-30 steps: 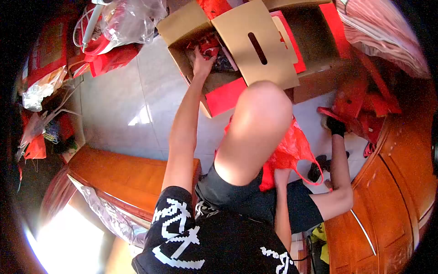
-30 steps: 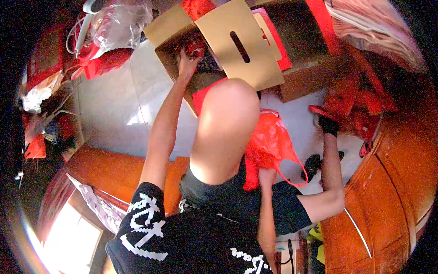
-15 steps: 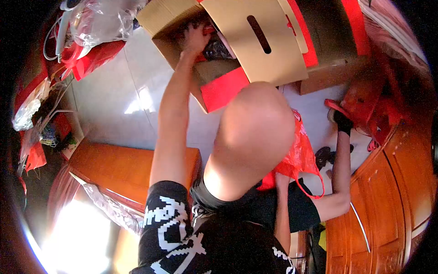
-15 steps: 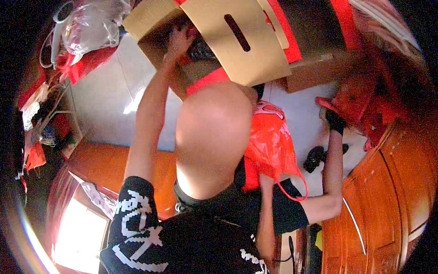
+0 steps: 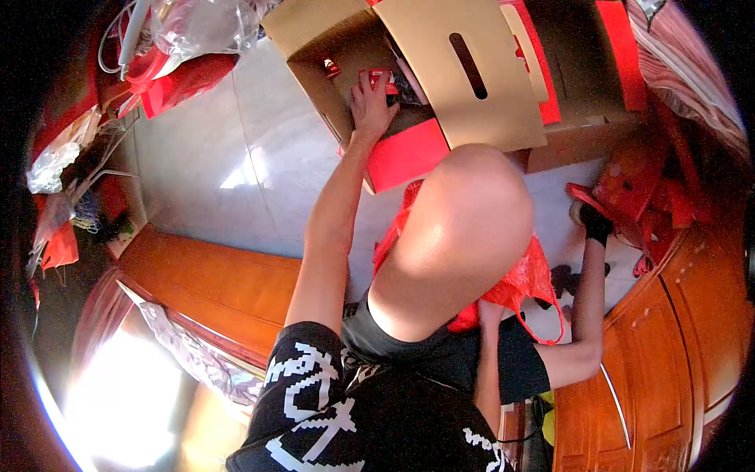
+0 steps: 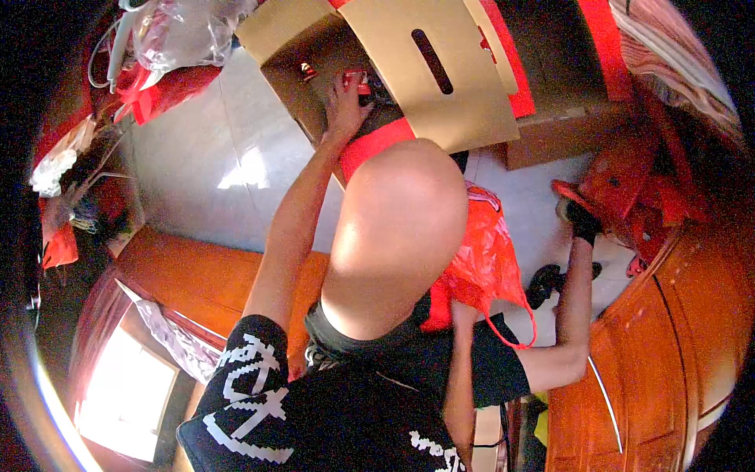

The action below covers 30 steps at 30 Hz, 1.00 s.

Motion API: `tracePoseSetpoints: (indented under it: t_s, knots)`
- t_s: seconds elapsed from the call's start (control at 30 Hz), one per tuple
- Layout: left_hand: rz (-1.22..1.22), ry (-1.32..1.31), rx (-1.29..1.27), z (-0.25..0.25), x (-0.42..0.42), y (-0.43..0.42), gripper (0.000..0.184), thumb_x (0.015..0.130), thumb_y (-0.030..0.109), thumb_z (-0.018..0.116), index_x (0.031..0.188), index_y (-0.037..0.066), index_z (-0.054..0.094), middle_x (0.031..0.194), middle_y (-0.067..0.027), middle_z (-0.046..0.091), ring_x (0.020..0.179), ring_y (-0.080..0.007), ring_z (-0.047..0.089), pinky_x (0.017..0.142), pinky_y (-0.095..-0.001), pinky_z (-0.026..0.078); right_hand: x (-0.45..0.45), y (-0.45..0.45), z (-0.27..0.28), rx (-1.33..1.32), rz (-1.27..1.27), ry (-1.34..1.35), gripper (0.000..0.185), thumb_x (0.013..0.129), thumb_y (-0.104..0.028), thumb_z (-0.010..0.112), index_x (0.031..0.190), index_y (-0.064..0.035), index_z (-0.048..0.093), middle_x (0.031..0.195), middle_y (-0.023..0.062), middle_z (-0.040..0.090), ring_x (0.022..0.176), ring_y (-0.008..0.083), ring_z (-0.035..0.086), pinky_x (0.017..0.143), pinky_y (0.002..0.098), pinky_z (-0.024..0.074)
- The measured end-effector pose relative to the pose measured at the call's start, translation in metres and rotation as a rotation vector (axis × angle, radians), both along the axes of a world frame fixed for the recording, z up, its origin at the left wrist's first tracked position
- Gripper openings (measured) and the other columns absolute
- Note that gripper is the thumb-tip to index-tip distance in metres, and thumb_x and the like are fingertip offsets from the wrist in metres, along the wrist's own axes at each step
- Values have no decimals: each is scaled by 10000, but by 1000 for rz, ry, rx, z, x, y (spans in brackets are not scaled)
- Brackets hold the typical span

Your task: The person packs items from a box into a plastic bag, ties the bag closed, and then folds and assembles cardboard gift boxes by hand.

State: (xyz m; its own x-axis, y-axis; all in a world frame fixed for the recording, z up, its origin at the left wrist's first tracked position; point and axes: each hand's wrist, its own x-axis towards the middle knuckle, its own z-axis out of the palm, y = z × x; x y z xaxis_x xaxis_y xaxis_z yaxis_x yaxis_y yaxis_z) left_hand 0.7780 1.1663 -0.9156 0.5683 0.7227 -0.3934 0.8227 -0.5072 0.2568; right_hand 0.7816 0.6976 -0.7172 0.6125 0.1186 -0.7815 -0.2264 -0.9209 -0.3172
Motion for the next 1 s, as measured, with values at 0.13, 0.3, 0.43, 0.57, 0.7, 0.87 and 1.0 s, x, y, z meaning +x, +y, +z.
tracePoseSetpoints:
  t_s: [0.13, 0.3, 0.43, 0.57, 0.7, 0.87, 1.0]
  knots:
    - [38, -114, -198, -8, -2, 20, 782, 717, 206, 850, 1407, 213, 484, 1449, -216, 357, 1281, -459, 453, 1047, -548, 450, -1, -3, 2, -18, -4, 21, 368, 942, -174, 602, 1262, 8, 607, 1294, 189, 635, 1238, 330, 569, 1049, 439, 431]
    - [26, -198, -156, -22, -2, 32, 718, 728, 206, 836, 1373, 209, 521, 1450, -235, 353, 1225, -470, 524, 1017, -517, 490, 5, 1, -2, -1, -12, 30, 371, 940, -172, 606, 1265, 8, 606, 1295, 189, 635, 1238, 330, 569, 1048, 439, 432]
    - [172, -27, -96, 10, 2, 47, 714, 736, 275, 841, 1371, 211, 523, 1516, -232, 287, 1262, -471, 499, 1009, -532, 493, 2, -3, 3, -14, -18, 45, 374, 938, -170, 609, 1267, 8, 605, 1296, 189, 634, 1238, 329, 569, 1048, 438, 432]
    - [195, 7, 109, -18, -18, 63, 864, 715, 372, 865, 1458, 237, 443, 1611, -239, 118, 1415, -530, 254, 1046, -564, 459, 2, -7, 5, -25, -36, 43, 376, 937, -169, 611, 1268, 8, 604, 1297, 189, 634, 1239, 329, 569, 1048, 438, 433]
    - [237, -11, 22, -27, -18, 87, 1179, 671, 402, 903, 1586, 281, 168, 1629, -263, 53, 1469, -538, 114, 1133, -619, 326, -9, -15, 10, -46, -51, 79, 378, 935, -167, 614, 1270, 8, 603, 1298, 189, 634, 1239, 328, 569, 1047, 438, 433]
    - [28, 48, -100, -51, -18, 114, 1176, 667, 374, 900, 1594, 269, 184, 1624, -301, 41, 1464, -567, 83, 1179, -653, 143, -17, -23, 12, -88, -79, 115, 382, 933, -165, 618, 1272, 8, 602, 1300, 189, 633, 1240, 328, 569, 1047, 438, 434]
    - [-46, 14, -87, -13, 10, 75, 948, 707, 222, 857, 1525, 275, 379, 1609, -218, 135, 1418, -510, 239, 1157, -611, 297, -19, -20, 9, -78, -71, 128, 390, 929, -160, 626, 1280, 6, 598, 1304, 189, 631, 1243, 327, 567, 1049, 436, 434]
